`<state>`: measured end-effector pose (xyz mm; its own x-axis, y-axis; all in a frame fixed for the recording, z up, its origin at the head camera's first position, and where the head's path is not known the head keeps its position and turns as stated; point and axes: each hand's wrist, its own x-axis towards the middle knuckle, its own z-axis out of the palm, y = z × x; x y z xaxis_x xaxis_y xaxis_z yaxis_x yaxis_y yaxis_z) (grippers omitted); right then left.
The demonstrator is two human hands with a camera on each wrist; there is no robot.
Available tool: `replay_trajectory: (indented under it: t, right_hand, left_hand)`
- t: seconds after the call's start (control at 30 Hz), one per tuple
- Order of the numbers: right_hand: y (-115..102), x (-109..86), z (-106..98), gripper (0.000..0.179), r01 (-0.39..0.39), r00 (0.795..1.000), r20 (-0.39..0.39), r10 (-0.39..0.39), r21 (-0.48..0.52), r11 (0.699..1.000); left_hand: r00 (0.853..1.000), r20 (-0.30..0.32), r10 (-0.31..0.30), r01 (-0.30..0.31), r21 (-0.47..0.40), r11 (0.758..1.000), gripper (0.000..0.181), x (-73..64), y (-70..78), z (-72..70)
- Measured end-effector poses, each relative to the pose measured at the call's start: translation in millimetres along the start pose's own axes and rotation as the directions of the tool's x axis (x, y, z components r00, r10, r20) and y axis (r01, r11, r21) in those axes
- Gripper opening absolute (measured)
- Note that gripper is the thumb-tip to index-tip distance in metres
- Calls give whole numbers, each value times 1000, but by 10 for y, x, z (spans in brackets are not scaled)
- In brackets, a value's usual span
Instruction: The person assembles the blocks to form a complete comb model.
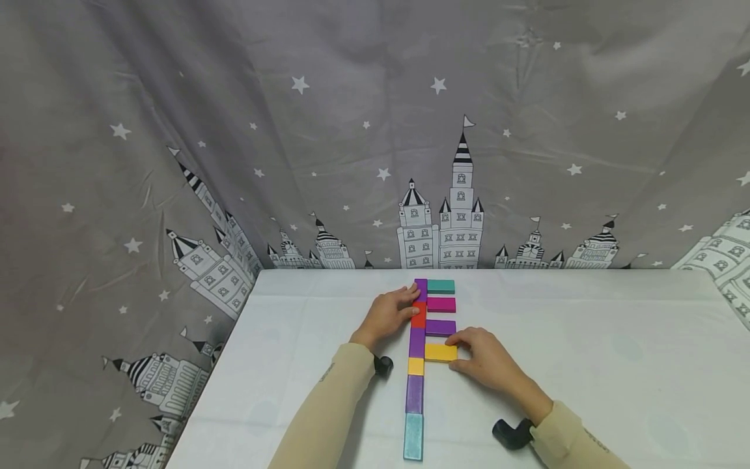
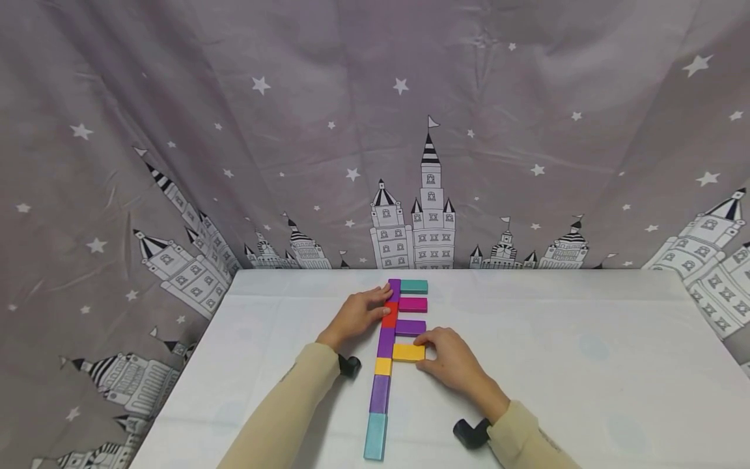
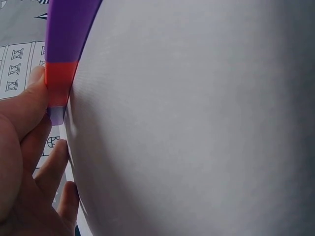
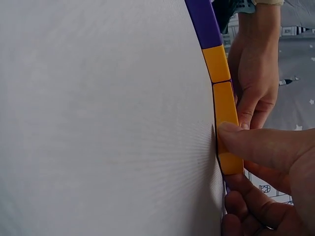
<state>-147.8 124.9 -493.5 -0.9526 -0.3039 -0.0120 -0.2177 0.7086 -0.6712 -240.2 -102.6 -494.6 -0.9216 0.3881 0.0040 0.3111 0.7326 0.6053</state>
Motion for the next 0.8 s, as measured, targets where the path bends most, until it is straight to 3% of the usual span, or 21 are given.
replay_trajectory:
  t: [0.27, 0.43, 0.67, 0.8]
  right_hand:
    - [21, 7, 21, 32, 2, 1000, 13, -2, -7, 1000]
    - [32, -1, 11, 33, 8, 1000, 26, -9, 6, 1000]
    - [53, -49, -111, 40, -9, 1000, 26, 9, 36, 999]
    - [106, -99, -273, 42, 7, 1000, 10, -7, 48, 999]
  left_hand:
    - [1000, 17, -11, 10, 38, 999, 52, -12, 10, -2]
    - [999, 35, -19, 15, 121, 993, 53, -6, 41, -13]
    - [999, 54, 2, -18, 294, 956, 54, -11, 161, -44]
    - [999, 50, 3, -20, 335, 942, 53, -14, 193, -44]
